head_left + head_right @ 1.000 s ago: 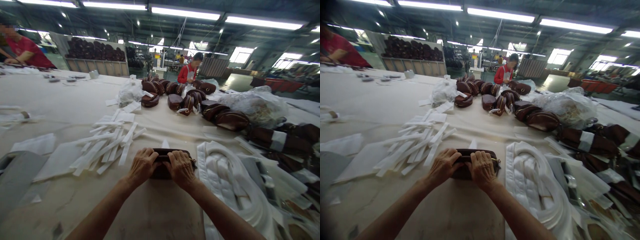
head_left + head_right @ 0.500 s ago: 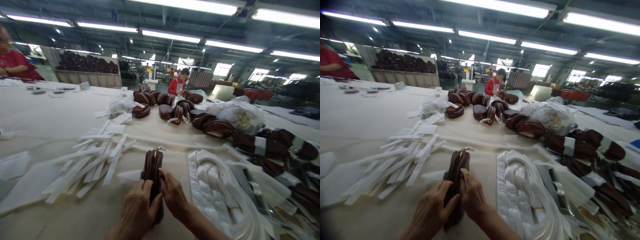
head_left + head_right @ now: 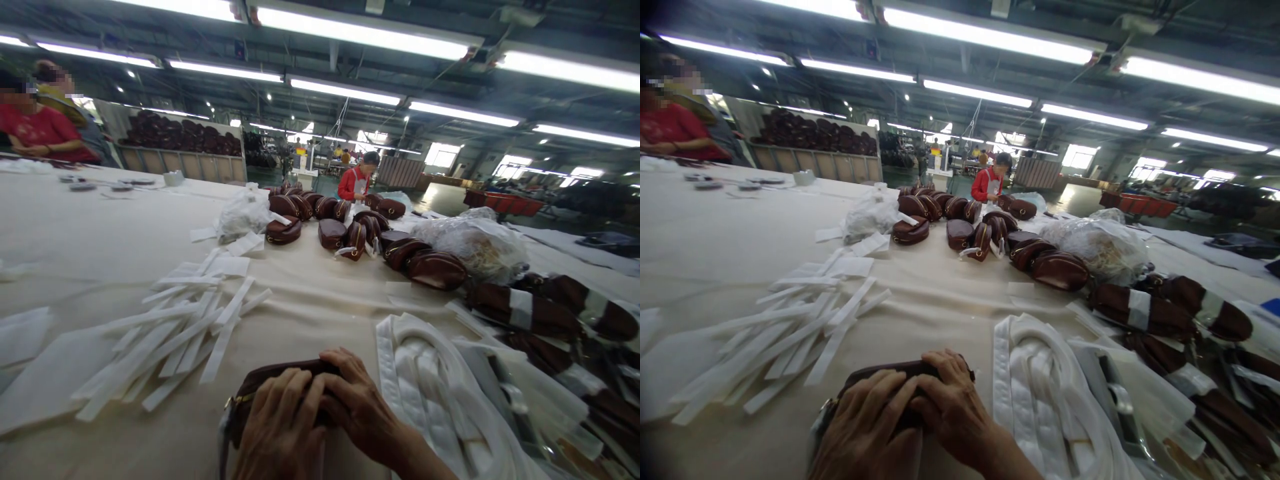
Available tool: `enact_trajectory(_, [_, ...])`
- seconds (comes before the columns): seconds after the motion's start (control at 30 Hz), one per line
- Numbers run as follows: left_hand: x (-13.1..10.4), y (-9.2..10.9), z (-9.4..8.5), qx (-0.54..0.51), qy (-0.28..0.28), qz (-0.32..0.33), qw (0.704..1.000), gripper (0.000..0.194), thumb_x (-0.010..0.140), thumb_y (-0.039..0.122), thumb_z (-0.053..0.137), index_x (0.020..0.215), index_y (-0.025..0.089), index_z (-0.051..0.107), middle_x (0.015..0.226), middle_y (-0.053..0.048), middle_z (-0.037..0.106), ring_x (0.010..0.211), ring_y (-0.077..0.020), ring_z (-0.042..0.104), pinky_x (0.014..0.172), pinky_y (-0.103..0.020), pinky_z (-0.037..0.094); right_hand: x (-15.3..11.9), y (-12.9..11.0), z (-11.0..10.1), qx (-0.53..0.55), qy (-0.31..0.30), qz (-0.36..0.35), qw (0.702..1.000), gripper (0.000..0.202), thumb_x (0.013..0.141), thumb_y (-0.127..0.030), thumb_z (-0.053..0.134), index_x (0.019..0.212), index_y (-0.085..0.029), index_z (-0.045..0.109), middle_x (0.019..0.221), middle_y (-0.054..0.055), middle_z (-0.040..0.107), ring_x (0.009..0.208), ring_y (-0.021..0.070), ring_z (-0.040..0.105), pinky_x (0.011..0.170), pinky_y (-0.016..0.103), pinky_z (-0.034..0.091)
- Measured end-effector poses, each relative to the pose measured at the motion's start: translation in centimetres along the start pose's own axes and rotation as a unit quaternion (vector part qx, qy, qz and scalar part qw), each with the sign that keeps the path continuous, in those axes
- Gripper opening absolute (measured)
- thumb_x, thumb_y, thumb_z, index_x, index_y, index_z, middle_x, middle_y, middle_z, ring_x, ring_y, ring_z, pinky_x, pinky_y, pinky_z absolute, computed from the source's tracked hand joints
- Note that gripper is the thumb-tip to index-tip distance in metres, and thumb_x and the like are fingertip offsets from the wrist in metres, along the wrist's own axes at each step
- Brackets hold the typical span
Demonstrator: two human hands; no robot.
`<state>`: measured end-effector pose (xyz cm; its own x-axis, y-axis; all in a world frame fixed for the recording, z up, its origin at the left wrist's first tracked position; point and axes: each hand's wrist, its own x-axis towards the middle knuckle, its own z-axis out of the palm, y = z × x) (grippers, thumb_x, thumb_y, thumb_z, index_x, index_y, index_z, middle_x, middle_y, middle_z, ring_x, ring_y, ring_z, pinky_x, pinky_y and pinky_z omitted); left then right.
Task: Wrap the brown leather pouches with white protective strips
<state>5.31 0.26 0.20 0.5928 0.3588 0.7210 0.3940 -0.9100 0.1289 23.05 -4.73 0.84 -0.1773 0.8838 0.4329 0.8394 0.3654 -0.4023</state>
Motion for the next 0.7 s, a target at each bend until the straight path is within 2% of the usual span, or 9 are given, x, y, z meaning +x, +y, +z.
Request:
enact_trajectory(0.07, [0.3,-1.7,0.1,0.037,0.018,0.010,0.999,0.025,0.093,0.029,0.042,0.107,0.017,0.059,0.110,-0.009,0.062,0.103,-0.0247,0.056,0.088,-0.037,0.043,-0.1,0.4,0.3,-0.021,0.015,-0.027,0.999,0.022,0.091,-0.031,0.050,0.110,-0.023,0.058,0.125,0.010,0.055,0.117,0.0241,0.050,0.104,0.048,0.038])
enact_trajectory(0.17, [0.0,-3.0,1.1,0.029,0.015,-0.003,0.999,0.022,0.095,0.026,0.038,0.095,0.019,0.059,0.115,-0.009,0.058,0.104,-0.0243,0.052,0.089,-0.039,0.041,0.1,0.8,0.7,-0.041,0.048,-0.054,0.997,0.021,0.092,-0.035,0.049,0.106,-0.022,0.057,0.119,0.010,0.058,0.112,0.0239,0.053,0.098,0.045,0.043])
enact_trajectory(0.3, [-0.3,-3.5,1.8,0.021,-0.070,-0.056,0.996,0.015,0.092,0.031,0.046,0.086,0.021,0.055,0.107,-0.008,0.057,0.090,-0.0250,0.051,0.078,-0.040,0.040,0.2,1.1,1.6,-0.035,0.079,-0.056,0.995,0.013,0.093,-0.030,0.047,0.096,-0.022,0.057,0.104,0.008,0.063,0.095,0.0200,0.059,0.084,0.037,0.050])
enact_trajectory(0.4, [-0.3,-3.7,1.3,0.003,-0.143,-0.043,0.989,0.014,0.087,0.033,0.058,0.086,0.021,0.051,0.095,-0.004,0.057,0.081,-0.0227,0.050,0.072,-0.037,0.039,-0.2,1.6,1.8,0.004,0.088,-0.018,0.996,0.013,0.090,-0.033,0.053,0.098,-0.023,0.056,0.098,0.006,0.065,0.090,0.0196,0.062,0.079,0.034,0.052])
enact_trajectory(0.43, [-0.3,-3.8,1.1,0.001,-0.158,-0.041,0.987,0.016,0.086,0.034,0.059,0.086,0.022,0.050,0.093,-0.003,0.056,0.080,-0.0220,0.050,0.072,-0.036,0.038,0.0,1.9,1.6,0.027,0.077,0.008,0.997,0.018,0.087,-0.036,0.056,0.099,-0.023,0.056,0.097,0.005,0.065,0.089,0.0198,0.062,0.077,0.033,0.053])
enact_trajectory(0.5, [-0.2,-3.9,0.7,0.000,-0.167,-0.046,0.985,0.019,0.086,0.038,0.060,0.085,0.022,0.048,0.088,-0.002,0.055,0.079,-0.0209,0.049,0.071,-0.035,0.037,1.1,2.6,0.6,0.085,0.004,0.068,0.994,0.025,0.085,-0.043,0.056,0.099,-0.023,0.057,0.092,0.003,0.066,0.083,0.0189,0.063,0.071,0.029,0.053])
enact_trajectory(0.6, [0.0,-4.1,0.7,0.008,-0.147,-0.042,0.988,0.025,0.084,0.043,0.061,0.085,0.022,0.047,0.084,-0.001,0.052,0.077,-0.0198,0.049,0.069,-0.033,0.036,5.4,3.5,-0.6,0.137,-0.131,0.107,0.976,0.029,0.091,-0.046,0.044,0.090,-0.022,0.060,0.082,0.001,0.065,0.076,0.0166,0.063,0.067,0.026,0.051])
enact_trajectory(0.7, [-0.1,-4.2,1.8,0.038,-0.067,-0.014,0.997,0.030,0.082,0.048,0.059,0.079,0.021,0.046,0.075,-0.001,0.050,0.070,-0.0190,0.048,0.064,-0.032,0.034,11.2,3.2,0.8,0.071,-0.142,0.067,0.985,0.026,0.092,-0.041,0.044,0.087,-0.021,0.061,0.085,0.002,0.064,0.077,0.0160,0.062,0.073,0.028,0.051])
